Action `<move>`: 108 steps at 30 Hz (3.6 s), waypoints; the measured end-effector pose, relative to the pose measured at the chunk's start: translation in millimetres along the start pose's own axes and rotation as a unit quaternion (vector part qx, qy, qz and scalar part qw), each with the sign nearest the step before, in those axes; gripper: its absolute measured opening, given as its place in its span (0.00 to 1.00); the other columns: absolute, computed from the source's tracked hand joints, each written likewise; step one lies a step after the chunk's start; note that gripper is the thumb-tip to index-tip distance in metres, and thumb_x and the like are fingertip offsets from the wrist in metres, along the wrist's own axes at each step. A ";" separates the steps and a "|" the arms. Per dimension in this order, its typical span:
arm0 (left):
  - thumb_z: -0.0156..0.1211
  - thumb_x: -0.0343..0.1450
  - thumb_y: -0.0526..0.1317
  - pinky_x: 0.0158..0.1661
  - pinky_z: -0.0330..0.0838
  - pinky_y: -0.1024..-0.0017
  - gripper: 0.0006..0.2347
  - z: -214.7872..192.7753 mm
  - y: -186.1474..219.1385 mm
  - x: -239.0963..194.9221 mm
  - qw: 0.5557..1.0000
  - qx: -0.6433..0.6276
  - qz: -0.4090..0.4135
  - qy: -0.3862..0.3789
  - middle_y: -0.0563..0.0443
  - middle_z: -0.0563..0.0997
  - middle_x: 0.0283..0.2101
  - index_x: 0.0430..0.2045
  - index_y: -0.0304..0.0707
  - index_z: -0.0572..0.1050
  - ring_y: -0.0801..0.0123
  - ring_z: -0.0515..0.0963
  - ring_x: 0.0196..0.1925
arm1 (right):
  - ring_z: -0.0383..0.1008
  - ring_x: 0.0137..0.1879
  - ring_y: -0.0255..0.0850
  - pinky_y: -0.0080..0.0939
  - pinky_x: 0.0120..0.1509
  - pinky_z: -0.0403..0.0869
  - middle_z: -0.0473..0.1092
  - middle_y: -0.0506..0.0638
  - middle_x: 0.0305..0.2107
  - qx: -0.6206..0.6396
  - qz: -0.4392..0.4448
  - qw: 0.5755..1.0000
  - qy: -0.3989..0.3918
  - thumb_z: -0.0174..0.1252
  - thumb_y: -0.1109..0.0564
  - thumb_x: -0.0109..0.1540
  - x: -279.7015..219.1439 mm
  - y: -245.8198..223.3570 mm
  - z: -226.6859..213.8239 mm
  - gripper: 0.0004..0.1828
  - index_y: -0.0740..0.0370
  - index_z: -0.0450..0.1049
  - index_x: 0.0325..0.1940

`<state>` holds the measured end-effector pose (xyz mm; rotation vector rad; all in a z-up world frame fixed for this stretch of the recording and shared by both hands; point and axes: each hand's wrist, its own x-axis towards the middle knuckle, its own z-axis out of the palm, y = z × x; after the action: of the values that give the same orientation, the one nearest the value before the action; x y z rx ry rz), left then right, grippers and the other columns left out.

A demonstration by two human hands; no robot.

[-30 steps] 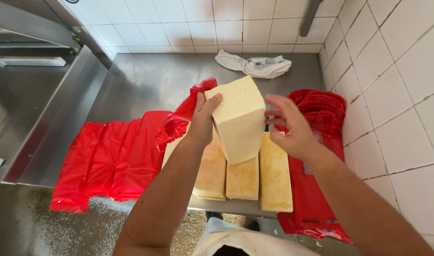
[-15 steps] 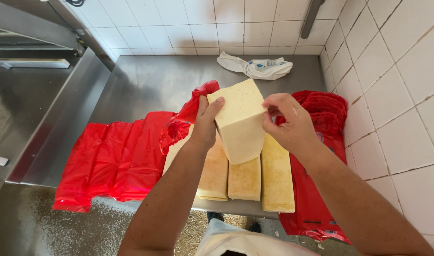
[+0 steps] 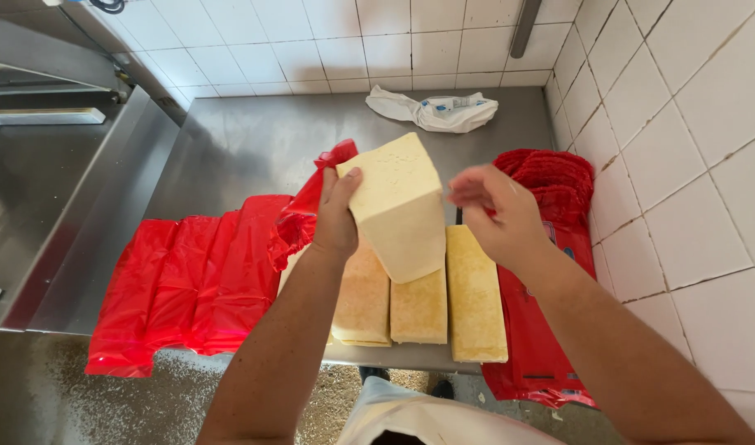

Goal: Removing red plastic packaging from large blocks of cheese and arranging them on a stainless steel work surface.

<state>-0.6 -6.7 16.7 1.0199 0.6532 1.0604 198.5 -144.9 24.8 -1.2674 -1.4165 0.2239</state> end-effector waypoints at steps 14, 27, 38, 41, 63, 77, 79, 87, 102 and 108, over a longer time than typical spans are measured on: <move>0.59 0.68 0.42 0.52 0.75 0.60 0.13 -121.8 8.8 -5.2 0.980 -0.188 -0.031 -0.053 0.43 0.82 0.47 0.45 0.38 0.78 0.53 0.81 0.52 | 0.69 0.36 0.31 0.35 0.37 0.61 0.72 0.36 0.29 -0.257 0.543 0.540 -0.590 0.52 0.34 0.67 -329.4 112.3 -68.1 0.16 0.41 0.74 0.33; 0.61 0.65 0.46 0.53 0.74 0.57 0.30 -76.9 9.9 -3.4 0.985 -0.123 -0.106 -0.049 0.36 0.78 0.56 0.63 0.33 0.69 0.50 0.79 0.55 | 0.68 0.75 0.35 0.33 0.75 0.69 0.64 0.38 0.72 -0.134 0.629 0.587 -0.491 0.60 0.45 0.68 -294.8 101.5 -60.5 0.33 0.40 0.58 0.77; 0.51 0.53 0.63 0.38 0.73 0.71 0.29 123.2 109.2 -24.3 0.685 0.556 -0.136 -0.452 0.56 0.82 0.48 0.43 0.47 0.70 0.68 0.82 0.44 | 0.73 0.59 0.55 0.60 0.54 0.71 0.73 0.57 0.58 -0.299 0.453 0.832 -0.111 0.59 0.57 0.57 -99.5 55.9 -115.5 0.35 0.54 0.68 0.71; 0.52 0.50 0.65 0.44 0.75 0.71 0.37 139.9 83.8 -22.5 0.648 0.565 -0.075 -0.505 0.58 0.82 0.54 0.53 0.47 0.69 0.67 0.83 0.53 | 0.63 0.69 0.64 0.57 0.70 0.66 0.57 0.76 0.69 -0.200 0.065 0.973 -0.100 0.65 0.75 0.49 -44.5 32.1 -130.8 0.56 0.77 0.47 0.78; 0.62 0.59 0.60 0.38 0.67 0.73 0.20 70.3 101.9 -11.7 0.762 0.533 -0.060 -0.363 0.59 0.81 0.35 0.32 0.49 0.71 0.70 0.79 0.38 | 0.66 0.27 0.36 0.32 0.33 0.64 0.68 0.49 0.23 0.393 0.133 0.909 -0.029 0.55 0.64 0.62 26.1 29.0 -82.3 0.06 0.56 0.66 0.33; 0.87 0.51 0.37 0.66 0.60 0.63 0.37 -68.1 26.6 -38.1 0.953 0.201 0.071 -0.216 0.54 0.71 0.47 0.53 0.42 0.68 0.67 0.72 0.56 | 0.72 0.58 0.55 0.49 0.66 0.64 0.71 0.57 0.47 -0.079 -0.001 0.979 -0.187 0.77 0.53 0.51 -5.2 11.3 -21.8 0.30 0.63 0.73 0.52; 0.83 0.55 0.37 0.62 0.61 0.69 0.31 -64.2 41.0 -45.8 0.948 0.207 0.062 -0.235 0.55 0.68 0.47 0.48 0.44 0.67 0.69 0.69 0.53 | 0.68 0.62 0.45 0.45 0.68 0.66 0.67 0.48 0.54 -0.128 0.113 0.950 -0.261 0.80 0.46 0.48 7.9 -25.4 -23.3 0.40 0.55 0.68 0.58; 0.68 0.70 0.36 0.60 0.71 0.55 0.13 -47.0 -5.4 -41.7 0.815 0.311 0.473 -0.125 0.46 0.75 0.32 0.23 0.35 0.66 0.56 0.77 0.41 | 0.65 0.34 0.41 0.47 0.48 0.61 0.64 0.41 0.23 -0.297 -0.215 0.923 -0.119 0.66 0.56 0.53 -16.0 -8.0 6.2 0.17 0.52 0.61 0.22; 0.74 0.59 0.50 0.63 0.66 0.66 0.33 -81.2 -49.1 -52.3 0.831 0.493 -0.137 -0.219 0.57 0.74 0.65 0.61 0.52 0.71 0.67 0.71 0.68 | 0.76 0.60 0.35 0.36 0.65 0.74 0.75 0.40 0.54 -0.154 0.312 0.847 -0.402 0.71 0.40 0.57 -81.3 107.1 23.3 0.23 0.44 0.78 0.54; 0.76 0.61 0.46 0.56 0.80 0.57 0.40 -20.5 -25.4 -45.2 0.966 0.024 0.023 -0.256 0.40 0.73 0.61 0.65 0.45 0.57 0.49 0.76 0.64 | 0.65 0.73 0.43 0.53 0.75 0.67 0.63 0.47 0.67 0.073 0.217 0.947 -0.224 0.76 0.51 0.48 -7.7 38.6 26.2 0.56 0.47 0.51 0.73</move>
<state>-25.0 -44.6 -16.1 1.2938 0.2339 0.7757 196.6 -122.2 -16.7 -1.4491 -1.4415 0.9525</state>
